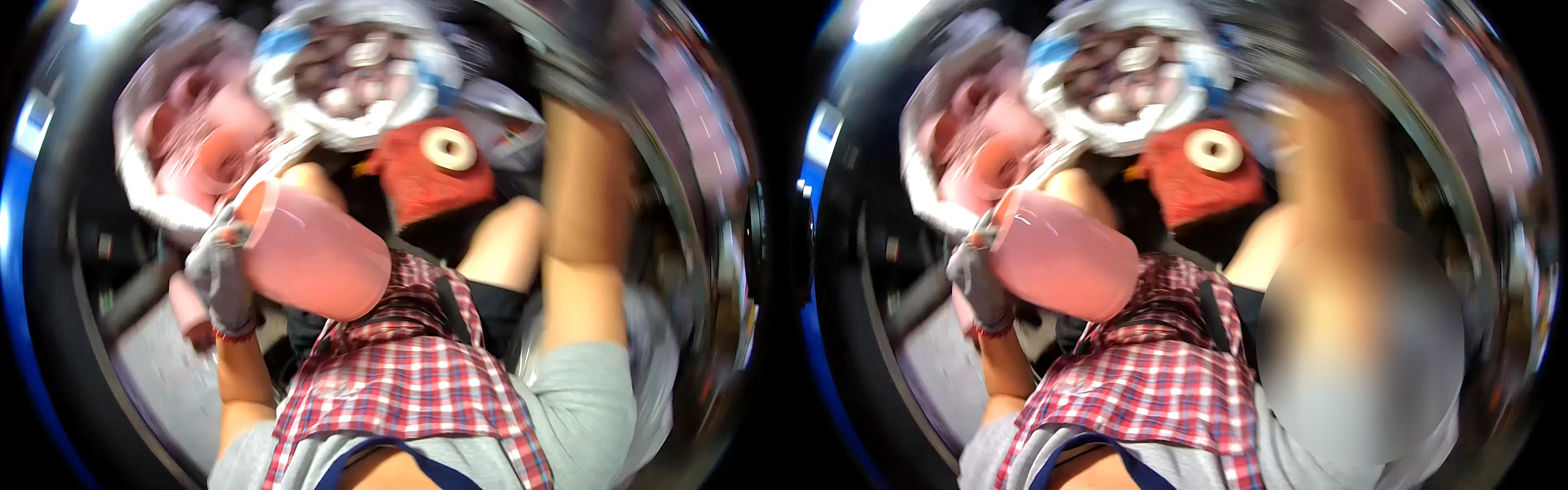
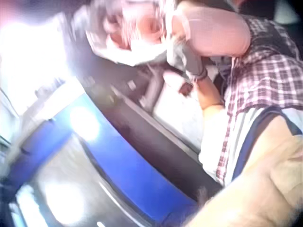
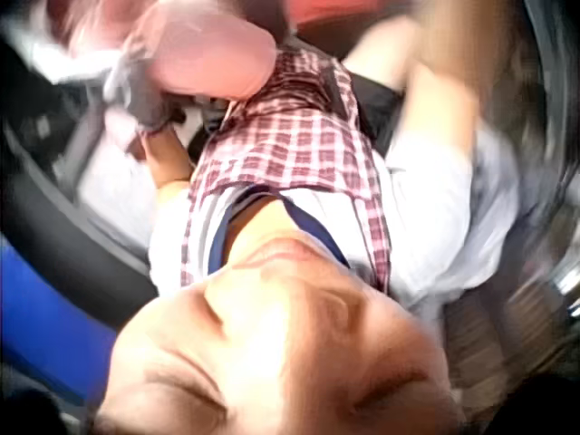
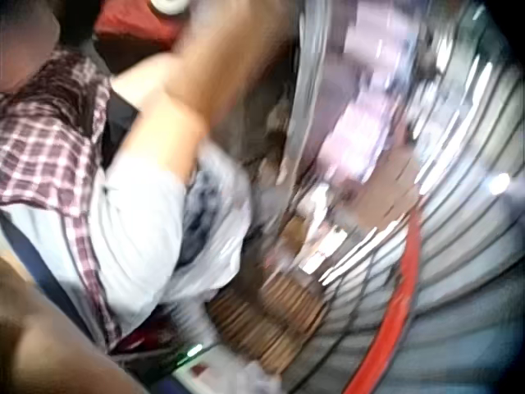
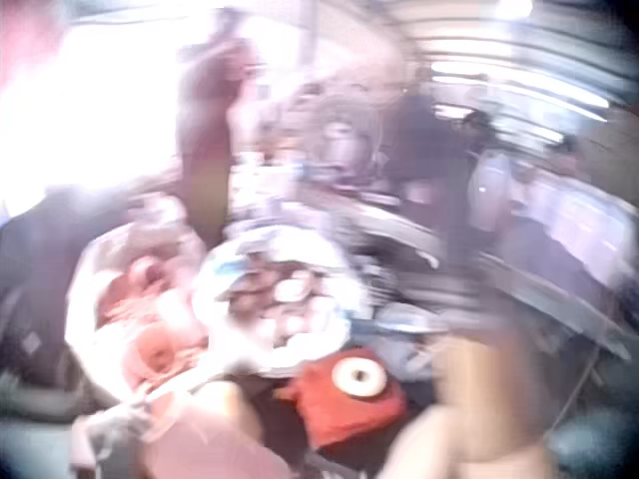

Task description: The person assembles thermoses by placing the lids onto the bodies and pressing them into place by hand.

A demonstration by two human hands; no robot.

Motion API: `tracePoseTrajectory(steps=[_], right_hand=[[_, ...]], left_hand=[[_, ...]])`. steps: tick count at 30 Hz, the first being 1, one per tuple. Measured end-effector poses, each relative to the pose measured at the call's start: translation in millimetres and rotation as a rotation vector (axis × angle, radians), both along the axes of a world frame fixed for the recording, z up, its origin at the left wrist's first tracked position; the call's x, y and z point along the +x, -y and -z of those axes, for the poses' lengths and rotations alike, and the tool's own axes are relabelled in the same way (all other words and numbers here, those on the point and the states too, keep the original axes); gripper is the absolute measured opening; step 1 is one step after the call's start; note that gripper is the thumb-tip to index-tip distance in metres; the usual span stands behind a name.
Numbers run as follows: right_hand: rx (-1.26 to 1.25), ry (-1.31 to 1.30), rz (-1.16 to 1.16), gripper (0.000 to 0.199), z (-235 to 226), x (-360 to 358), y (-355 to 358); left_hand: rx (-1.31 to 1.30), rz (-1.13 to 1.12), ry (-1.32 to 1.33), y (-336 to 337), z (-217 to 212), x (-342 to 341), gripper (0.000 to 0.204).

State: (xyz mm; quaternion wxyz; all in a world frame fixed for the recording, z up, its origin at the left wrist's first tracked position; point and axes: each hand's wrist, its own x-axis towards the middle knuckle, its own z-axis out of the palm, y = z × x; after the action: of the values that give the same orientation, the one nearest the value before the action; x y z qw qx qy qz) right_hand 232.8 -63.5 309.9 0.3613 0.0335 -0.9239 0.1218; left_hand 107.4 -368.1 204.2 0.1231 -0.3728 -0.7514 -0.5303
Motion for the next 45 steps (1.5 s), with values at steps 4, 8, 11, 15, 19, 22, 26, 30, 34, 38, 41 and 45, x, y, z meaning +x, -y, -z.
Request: tracePoseTrajectory(steps=[4, 8, 11, 15, 19, 22, 26, 30, 34, 38, 41, 45], right_hand=[[0.117, -0.226, 0.174, 0.043, 12, -58, 32], [0.02, -0.323, 0.241, 0.05, 54, -4, 10], [-0.231, -0.201, 0.338, 0.053, 121, 84, 4], [-0.427, -0.07, 0.791, 0.043, 147, 248, 27], [-0.251, 0.295, 1.679, 0.047, 166, 453, 68], [-0.683, 1.08, 1.982, 0.065, 147, 535, 118], [-1.01, 1.19, 1.813, 0.082, 186, 566, 155], [-0.728, 0.835, 2.031, 0.099, 235, 524, 145], [-0.959, 0.364, 2.074, 0.086, 255, 497, 126], [-1.115, -0.859, 1.544, 0.056, 222, 547, 142], [-0.2, 0.089, 1.772, 0.055, 192, 641, 129], [-0.845, -0.377, 1.308, 0.059, 92, 487, 53]], left_hand=[[0.015, 0.141, 0.439, -56, -1, 22, 0.038], [-0.187, 0.504, 0.057, -73, 58, -6, 0.033], [-0.044, 0.73, 0.719, -97, 44, 12, 0.051], [0.0, 1.011, 0.803, -120, 60, 2, 0.082], [0.036, 1.113, 1.279, -117, 80, 0, 0.095], [0.108, 1.112, 1.452, -112, 100, -5, 0.1], [0.099, 1.048, 1.495, -107, 118, -1, 0.104], [0.027, 1.007, 1.446, -101, 127, 5, 0.108], [-0.102, 0.945, 1.194, -92, 115, 10, 0.112], [-0.199, 1.137, 0.787, -122, 54, 46, 0.12], [-0.295, 1.241, 0.783, -120, 31, 43, 0.127], [-0.287, 1.39, 0.622, -112, 42, 23, 0.121]])
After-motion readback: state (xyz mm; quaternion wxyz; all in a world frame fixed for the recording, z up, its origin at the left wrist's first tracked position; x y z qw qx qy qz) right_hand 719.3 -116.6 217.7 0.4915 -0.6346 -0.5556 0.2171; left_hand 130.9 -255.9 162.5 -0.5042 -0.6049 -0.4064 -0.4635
